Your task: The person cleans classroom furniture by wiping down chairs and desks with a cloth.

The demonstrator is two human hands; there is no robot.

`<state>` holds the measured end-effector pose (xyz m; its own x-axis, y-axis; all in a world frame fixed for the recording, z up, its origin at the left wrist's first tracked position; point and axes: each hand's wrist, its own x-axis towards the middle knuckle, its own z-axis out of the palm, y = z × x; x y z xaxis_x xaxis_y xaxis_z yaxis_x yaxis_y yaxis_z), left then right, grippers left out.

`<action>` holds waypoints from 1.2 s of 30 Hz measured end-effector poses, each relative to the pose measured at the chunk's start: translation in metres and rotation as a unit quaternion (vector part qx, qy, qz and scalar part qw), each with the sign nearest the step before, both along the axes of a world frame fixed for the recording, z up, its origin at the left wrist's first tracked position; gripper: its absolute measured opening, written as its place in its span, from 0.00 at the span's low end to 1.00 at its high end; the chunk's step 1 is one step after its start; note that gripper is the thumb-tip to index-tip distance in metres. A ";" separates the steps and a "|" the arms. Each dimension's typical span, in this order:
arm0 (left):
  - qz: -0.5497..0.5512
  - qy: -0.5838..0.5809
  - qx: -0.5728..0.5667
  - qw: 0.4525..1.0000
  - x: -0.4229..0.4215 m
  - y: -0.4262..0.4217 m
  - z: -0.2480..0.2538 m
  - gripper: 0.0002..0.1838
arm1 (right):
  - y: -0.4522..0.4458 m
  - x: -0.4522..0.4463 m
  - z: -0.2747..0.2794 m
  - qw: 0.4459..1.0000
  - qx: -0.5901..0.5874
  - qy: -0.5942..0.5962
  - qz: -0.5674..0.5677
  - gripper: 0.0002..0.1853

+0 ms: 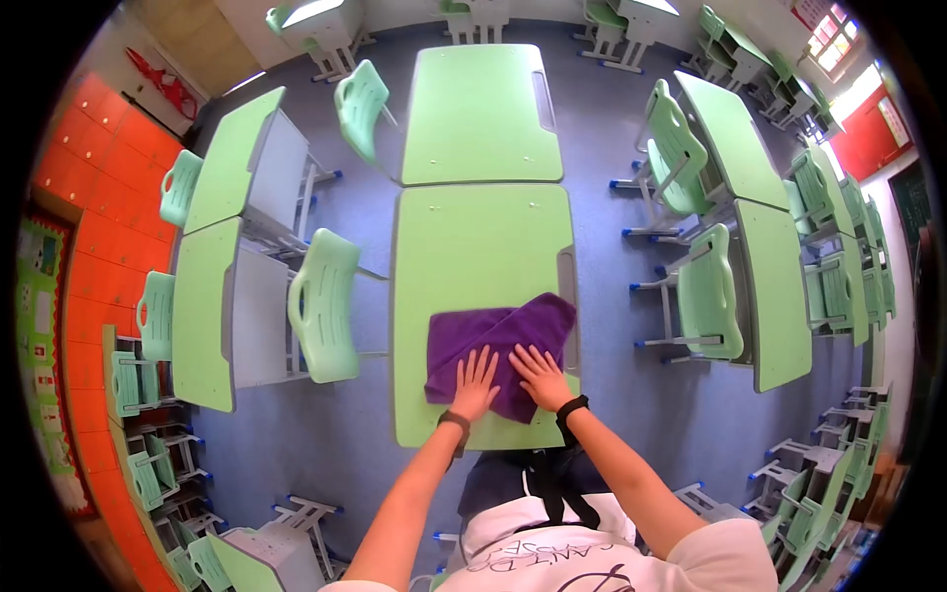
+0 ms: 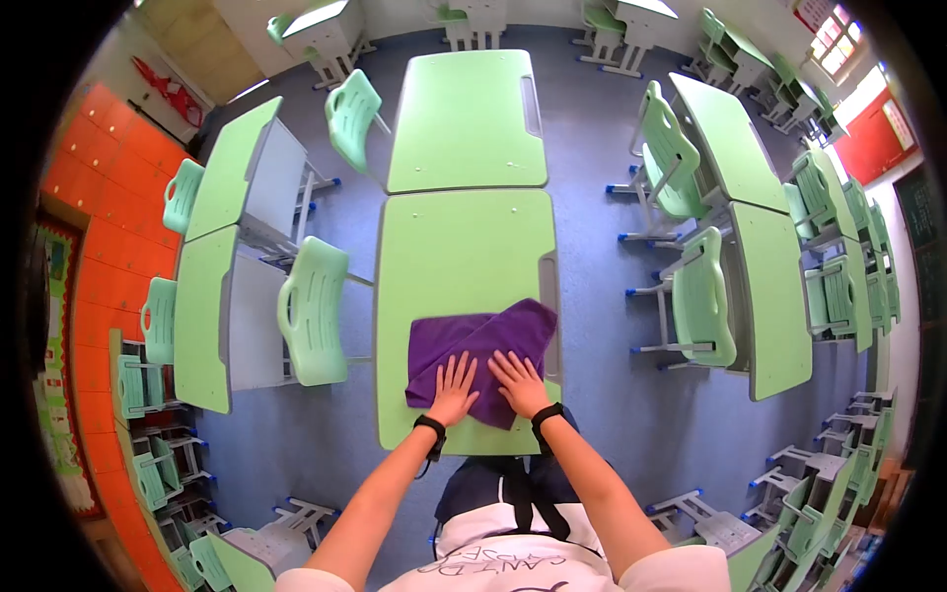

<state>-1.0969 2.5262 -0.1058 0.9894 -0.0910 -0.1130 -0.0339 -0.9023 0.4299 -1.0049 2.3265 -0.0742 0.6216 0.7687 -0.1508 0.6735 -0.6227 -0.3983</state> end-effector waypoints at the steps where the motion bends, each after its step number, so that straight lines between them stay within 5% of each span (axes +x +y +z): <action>1: -0.013 -0.002 0.001 1.000 0.017 -0.010 0.000 0.44 | -0.008 0.008 0.001 0.999 0.009 0.014 -0.035 0.37; 8: -0.007 -0.001 -0.005 1.000 0.131 -0.044 0.000 0.42 | -0.014 0.099 -0.001 0.990 0.015 0.039 -0.135 0.40; 19: 0.082 0.006 0.025 0.996 0.261 -0.007 -0.006 0.42 | 0.032 0.253 -0.019 0.995 0.079 -0.008 -0.066 0.45; 36: 0.231 0.027 0.039 0.972 0.212 0.055 -0.002 0.43 | 0.125 0.259 -0.028 0.990 0.103 -0.018 0.094 0.48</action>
<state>-0.8851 2.5814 -0.1082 0.9150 0.3727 -0.1546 0.4035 -0.8453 0.3503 -0.7459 2.4512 -0.1019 0.4659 0.8839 0.0406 0.7863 -0.3926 -0.4771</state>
